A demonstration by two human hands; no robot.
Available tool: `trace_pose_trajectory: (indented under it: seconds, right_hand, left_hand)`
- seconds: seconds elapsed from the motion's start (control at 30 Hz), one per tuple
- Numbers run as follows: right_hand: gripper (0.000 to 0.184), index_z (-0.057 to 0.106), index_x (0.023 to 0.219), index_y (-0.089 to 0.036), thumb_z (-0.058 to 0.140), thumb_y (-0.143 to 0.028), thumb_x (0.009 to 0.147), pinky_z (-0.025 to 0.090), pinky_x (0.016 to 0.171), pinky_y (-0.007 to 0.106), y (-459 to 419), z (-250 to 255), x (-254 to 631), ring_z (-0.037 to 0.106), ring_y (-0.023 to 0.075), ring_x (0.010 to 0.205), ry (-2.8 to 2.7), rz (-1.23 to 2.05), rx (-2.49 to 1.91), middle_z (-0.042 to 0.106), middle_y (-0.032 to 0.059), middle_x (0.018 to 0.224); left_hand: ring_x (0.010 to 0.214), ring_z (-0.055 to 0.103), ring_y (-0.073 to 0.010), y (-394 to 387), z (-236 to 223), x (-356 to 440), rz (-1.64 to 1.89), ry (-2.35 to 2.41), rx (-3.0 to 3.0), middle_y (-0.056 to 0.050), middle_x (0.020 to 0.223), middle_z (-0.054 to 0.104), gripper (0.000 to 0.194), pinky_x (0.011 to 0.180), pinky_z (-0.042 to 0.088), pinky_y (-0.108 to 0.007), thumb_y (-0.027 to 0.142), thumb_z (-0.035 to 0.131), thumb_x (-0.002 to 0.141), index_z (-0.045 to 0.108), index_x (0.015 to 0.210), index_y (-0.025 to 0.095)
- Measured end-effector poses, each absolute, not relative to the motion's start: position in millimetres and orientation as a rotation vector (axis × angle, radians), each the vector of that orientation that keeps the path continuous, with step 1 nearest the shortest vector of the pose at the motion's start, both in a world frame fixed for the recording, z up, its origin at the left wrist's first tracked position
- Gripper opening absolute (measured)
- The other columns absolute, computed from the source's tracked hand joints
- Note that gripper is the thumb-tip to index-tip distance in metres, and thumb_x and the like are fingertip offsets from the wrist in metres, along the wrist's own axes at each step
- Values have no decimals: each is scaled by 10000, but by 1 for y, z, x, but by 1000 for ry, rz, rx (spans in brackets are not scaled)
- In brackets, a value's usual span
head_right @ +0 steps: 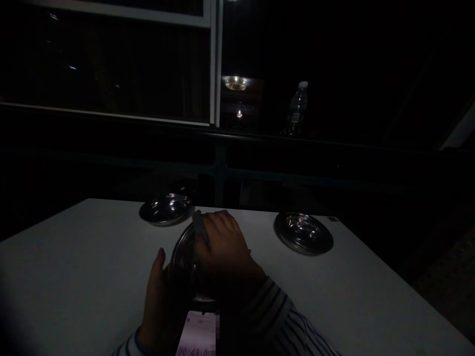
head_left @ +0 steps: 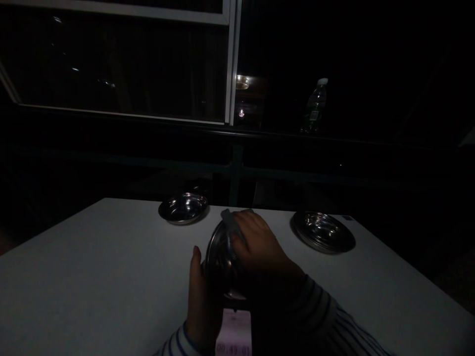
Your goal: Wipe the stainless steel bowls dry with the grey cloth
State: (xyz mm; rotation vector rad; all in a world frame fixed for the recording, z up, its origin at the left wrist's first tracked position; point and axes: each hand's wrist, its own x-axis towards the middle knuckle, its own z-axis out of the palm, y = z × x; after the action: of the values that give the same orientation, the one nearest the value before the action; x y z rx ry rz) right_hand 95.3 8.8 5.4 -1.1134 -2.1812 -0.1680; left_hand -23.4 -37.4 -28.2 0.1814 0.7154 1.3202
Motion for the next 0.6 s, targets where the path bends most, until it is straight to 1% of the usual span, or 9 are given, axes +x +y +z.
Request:
trace_pose_trajectory:
  seconds: [0.13, 0.2, 0.27, 0.33, 0.4, 0.47, 0.53, 0.6]
  right_hand:
    - [379, 539, 1159, -145, 479, -324, 831, 260, 1061, 476, -4, -8, 77, 427, 251, 1171, -2357, -392, -904, 565, 75, 1214]
    - [370, 535, 1160, -143, 467, -327, 847, 215, 1088, 466, -14, -20, 74, 394, 245, 1213, -2402, -496, -798, 557, 69, 1232]
    - [348, 539, 1146, -141, 450, -312, 857, 198, 1103, 432, -20, -28, 75, 365, 226, 1243, -2424, -553, -730, 558, 60, 1231]
    - [354, 540, 1137, -146, 465, -328, 843, 215, 1098, 414, -20, -28, 77, 373, 218, 1235, -2450, -542, -703, 566, 54, 1217]
    - [371, 534, 1150, -165, 475, -356, 837, 248, 1077, 430, -15, -20, 82, 408, 224, 1200, -2447, -499, -724, 574, 52, 1203]
    - [371, 531, 1168, -180, 460, -361, 852, 299, 1041, 441, -6, -10, 90, 441, 228, 1166, -2416, -410, -800, 571, 61, 1205]
    - [374, 515, 1202, -172, 418, -330, 877, 345, 1013, 415, 3, -3, 102, 460, 214, 1153, -2343, -228, -930, 559, 74, 1222]
    - [378, 492, 1228, -157, 359, -301, 904, 379, 994, 374, 9, -2, 114, 473, 191, 1153, -2203, -18, -1048, 549, 81, 1236]
  left_hand:
    - [763, 675, -269, -35, -26, -29, 1325, 710, 134, -58, 569, 652, 385, 797, 482, -391, 449, 487, 824, 682, 732, 131]
    - [745, 675, -253, -35, -26, -32, 1326, 696, 104, -57, 587, 655, 375, 779, 489, -377, 448, 492, 820, 674, 731, 133]
    - [706, 671, -229, -35, -27, -32, 1337, 672, 87, -54, 604, 659, 355, 759, 496, -355, 435, 504, 818, 671, 745, 130]
    - [631, 656, -198, -35, -27, -31, 1366, 657, 82, -43, 603, 658, 322, 732, 501, -335, 412, 523, 813, 665, 733, 135]
    - [569, 636, -182, -36, -26, -30, 1374, 659, 94, -30, 570, 644, 324, 712, 505, -331, 419, 529, 806, 651, 685, 144]
    - [567, 636, -196, -36, -24, -29, 1345, 676, 134, -34, 542, 629, 385, 703, 506, -347, 473, 503, 805, 648, 662, 146]
    - [613, 652, -230, -37, -22, -29, 1291, 709, 183, -55, 536, 627, 467, 707, 504, -370, 530, 458, 807, 653, 650, 135]
    - [652, 660, -252, -38, -20, -28, 1281, 747, 221, -72, 544, 632, 516, 713, 501, -383, 551, 423, 814, 657, 639, 125]
